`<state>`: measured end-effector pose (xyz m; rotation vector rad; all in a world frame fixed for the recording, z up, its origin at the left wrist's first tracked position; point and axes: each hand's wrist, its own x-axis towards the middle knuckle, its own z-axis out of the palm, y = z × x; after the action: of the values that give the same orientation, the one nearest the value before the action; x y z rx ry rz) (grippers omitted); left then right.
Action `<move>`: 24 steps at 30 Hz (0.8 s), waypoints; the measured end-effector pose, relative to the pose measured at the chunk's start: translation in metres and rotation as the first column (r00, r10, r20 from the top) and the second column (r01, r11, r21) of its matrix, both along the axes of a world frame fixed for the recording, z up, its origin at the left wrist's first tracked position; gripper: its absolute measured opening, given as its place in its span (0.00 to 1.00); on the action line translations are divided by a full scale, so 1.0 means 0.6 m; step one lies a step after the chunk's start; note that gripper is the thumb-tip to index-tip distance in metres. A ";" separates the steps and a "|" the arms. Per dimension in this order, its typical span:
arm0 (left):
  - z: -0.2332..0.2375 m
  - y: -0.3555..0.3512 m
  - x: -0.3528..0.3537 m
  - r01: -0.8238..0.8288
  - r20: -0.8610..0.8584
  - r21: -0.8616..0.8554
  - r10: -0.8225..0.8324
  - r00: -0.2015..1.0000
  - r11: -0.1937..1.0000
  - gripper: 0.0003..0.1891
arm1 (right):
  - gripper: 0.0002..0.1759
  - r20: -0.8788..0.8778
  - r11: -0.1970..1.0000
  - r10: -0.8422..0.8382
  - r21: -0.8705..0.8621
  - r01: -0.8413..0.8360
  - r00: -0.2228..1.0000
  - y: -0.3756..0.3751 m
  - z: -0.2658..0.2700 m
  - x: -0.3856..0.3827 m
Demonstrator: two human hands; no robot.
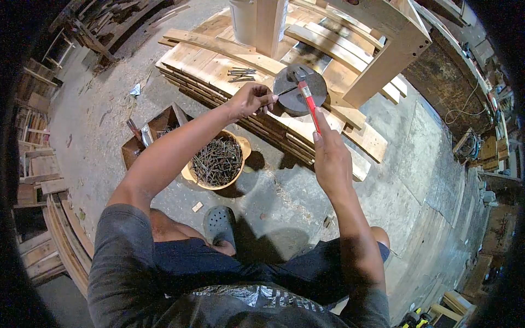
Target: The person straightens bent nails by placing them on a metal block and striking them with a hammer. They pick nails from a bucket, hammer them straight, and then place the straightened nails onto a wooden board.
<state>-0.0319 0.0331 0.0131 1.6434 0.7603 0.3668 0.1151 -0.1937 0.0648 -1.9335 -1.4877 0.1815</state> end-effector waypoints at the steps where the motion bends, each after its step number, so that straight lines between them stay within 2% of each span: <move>1: 0.000 0.003 -0.003 0.042 0.054 0.010 -0.042 0.998 0.999 0.14 | 0.26 0.018 1.000 0.005 0.020 -0.005 1.000 0.000 0.002 -0.002; 2: -0.002 0.004 -0.005 0.083 0.107 0.021 -0.085 0.991 0.996 0.14 | 0.26 0.018 1.000 0.005 0.019 -0.005 1.000 0.001 0.004 -0.004; 6: -0.003 0.006 -0.003 0.057 0.066 0.059 -0.061 0.996 0.997 0.14 | 0.26 0.085 0.995 0.020 -0.094 -0.012 0.996 0.007 -0.003 0.001; 8: -0.002 0.009 0.001 0.049 -0.062 0.129 -0.041 0.997 0.990 0.14 | 0.27 0.093 0.989 0.030 -0.146 -0.016 0.995 0.007 -0.004 0.002; 9: -0.003 0.009 0.001 0.048 -0.061 0.127 -0.040 0.997 0.991 0.14 | 0.27 0.086 0.993 0.029 -0.114 -0.019 0.996 0.006 -0.001 0.000; 11: -0.005 0.006 0.000 0.070 0.087 0.021 -0.071 0.994 0.997 0.14 | 0.27 0.078 0.996 0.032 -0.087 -0.025 0.996 0.004 0.004 -0.007; 13: -0.003 0.007 -0.002 0.061 0.074 -0.012 -0.060 0.995 0.998 0.14 | 0.27 0.060 0.998 0.011 0.061 -0.014 0.998 0.001 0.006 -0.015; 14: -0.002 0.009 -0.001 0.055 0.060 -0.038 -0.053 0.997 0.998 0.14 | 0.27 0.060 0.998 0.010 0.057 -0.014 0.998 0.001 0.004 -0.015; 16: -0.010 0.015 0.000 0.073 0.115 -0.047 -0.067 0.991 0.996 0.14 | 0.27 0.125 0.991 -0.002 -0.130 0.018 0.992 0.003 0.002 -0.011; 17: -0.005 0.014 0.002 0.047 0.005 0.066 -0.048 0.999 0.997 0.13 | 0.28 0.125 0.980 0.032 -0.200 -0.007 0.992 0.007 0.003 -0.007; 18: -0.001 0.012 0.003 0.035 -0.102 0.180 -0.017 0.995 0.983 0.13 | 0.28 0.130 0.980 0.029 -0.199 -0.003 0.991 0.005 0.009 -0.006; 20: 0.002 0.011 0.002 0.040 -0.111 0.163 -0.021 0.994 0.986 0.13 | 0.24 0.010 0.965 0.008 -0.261 -0.005 1.000 0.004 0.029 -0.011; 21: -0.001 0.008 0.001 0.037 -0.015 0.091 -0.035 0.999 0.995 0.13 | 0.24 0.012 0.964 0.011 -0.267 -0.007 1.000 0.003 0.030 -0.014; 23: -0.004 0.008 0.000 0.031 0.111 -0.048 -0.026 0.993 0.998 0.11 | 0.24 -0.019 0.998 -0.007 -0.068 0.006 1.000 0.003 0.028 -0.018; 24: -0.005 0.010 0.000 0.029 0.112 -0.050 -0.024 0.993 0.998 0.11 | 0.24 -0.018 0.998 -0.006 -0.070 0.004 1.000 0.002 0.025 -0.016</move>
<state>-0.0320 0.0388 0.0098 1.5697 0.6585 0.4132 0.1057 -0.1922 0.0801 -1.9856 -1.4824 0.2513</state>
